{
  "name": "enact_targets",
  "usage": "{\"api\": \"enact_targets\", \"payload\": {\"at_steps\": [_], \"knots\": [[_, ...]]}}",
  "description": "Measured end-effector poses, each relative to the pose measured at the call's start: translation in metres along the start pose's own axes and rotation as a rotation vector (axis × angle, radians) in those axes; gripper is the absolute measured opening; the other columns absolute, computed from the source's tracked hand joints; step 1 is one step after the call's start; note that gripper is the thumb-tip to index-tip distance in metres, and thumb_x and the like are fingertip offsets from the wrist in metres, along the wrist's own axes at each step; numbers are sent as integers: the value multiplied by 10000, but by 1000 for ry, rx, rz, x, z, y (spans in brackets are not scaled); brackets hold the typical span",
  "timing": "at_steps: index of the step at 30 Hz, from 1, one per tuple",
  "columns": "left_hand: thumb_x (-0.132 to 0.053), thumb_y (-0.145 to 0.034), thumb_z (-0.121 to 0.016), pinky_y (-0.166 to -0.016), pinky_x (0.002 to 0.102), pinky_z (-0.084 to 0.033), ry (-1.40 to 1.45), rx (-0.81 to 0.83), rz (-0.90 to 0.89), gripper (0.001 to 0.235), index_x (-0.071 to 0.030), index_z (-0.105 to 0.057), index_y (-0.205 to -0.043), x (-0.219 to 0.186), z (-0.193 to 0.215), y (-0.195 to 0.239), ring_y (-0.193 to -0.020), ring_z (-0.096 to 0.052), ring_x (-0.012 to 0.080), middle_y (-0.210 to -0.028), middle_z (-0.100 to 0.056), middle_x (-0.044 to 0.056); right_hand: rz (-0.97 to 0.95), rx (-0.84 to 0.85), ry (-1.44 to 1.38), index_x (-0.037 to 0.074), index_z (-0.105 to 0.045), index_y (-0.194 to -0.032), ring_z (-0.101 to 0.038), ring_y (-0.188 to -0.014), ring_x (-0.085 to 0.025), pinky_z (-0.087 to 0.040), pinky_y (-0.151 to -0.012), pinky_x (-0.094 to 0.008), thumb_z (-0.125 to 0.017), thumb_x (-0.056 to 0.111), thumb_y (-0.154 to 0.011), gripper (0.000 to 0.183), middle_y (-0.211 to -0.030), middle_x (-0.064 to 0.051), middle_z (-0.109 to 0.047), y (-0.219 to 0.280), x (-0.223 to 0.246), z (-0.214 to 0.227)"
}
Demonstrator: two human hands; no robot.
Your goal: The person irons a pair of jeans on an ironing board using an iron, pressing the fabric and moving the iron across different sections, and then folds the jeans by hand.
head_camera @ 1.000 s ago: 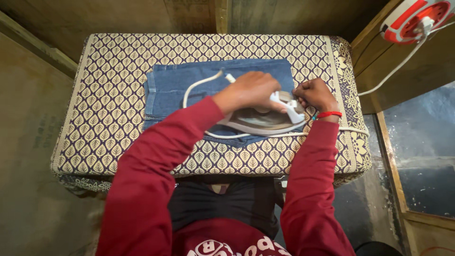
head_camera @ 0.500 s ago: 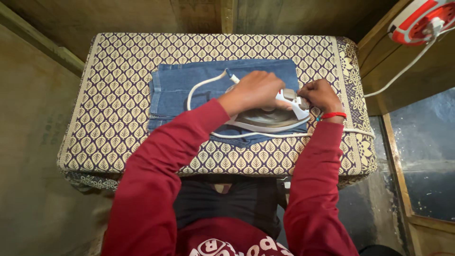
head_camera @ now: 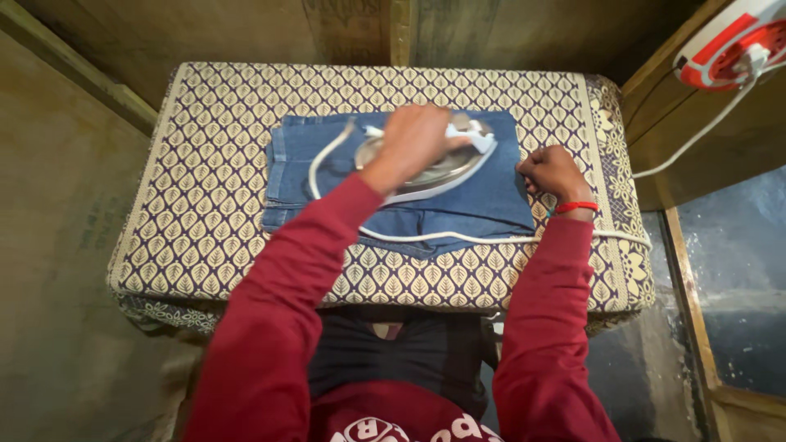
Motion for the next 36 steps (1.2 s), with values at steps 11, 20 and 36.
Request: {"api": "enact_targets", "payload": {"at_steps": [11,20,36], "knots": [[-575,-785,-749,-590,456,-528,45,-134,-1,439,-149,-810,-876,14,8,12,-676,-711,293,-732,-730,111,-10,3,12,-51,-730,-852,-592,-496,-119,-465,-469,-287,-709,130,-932,200,-644,-78,-647,-2,-7,0],[-613,-781,-771,-587,438,-544,-111,-83,126,530,-86,-769,-833,48,31,32,-659,-718,303,-721,-727,123,782,-606,429,25,-744,-1048,-682,-966,-371,-538,-872,-455,-757,186,-889,226,-1036,-167,-706,36,82,-18],[-580,-790,-788,-586,433,-551,-184,-16,207,517,-68,-744,-846,75,61,80,-685,-724,313,-733,-729,144,536,-241,740,129,-308,-1609,-134,-1546,-418,-144,-1160,-657,-420,566,-1010,749,-1683,-214,-187,-26,46,-88]]}}
Point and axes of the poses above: each hand's wrist, its own y-axis away from the middle knuckle, its own z-axis out of the back of the hand, x = y × z, the point moved 6 cm from there along -y, towards the middle knuckle
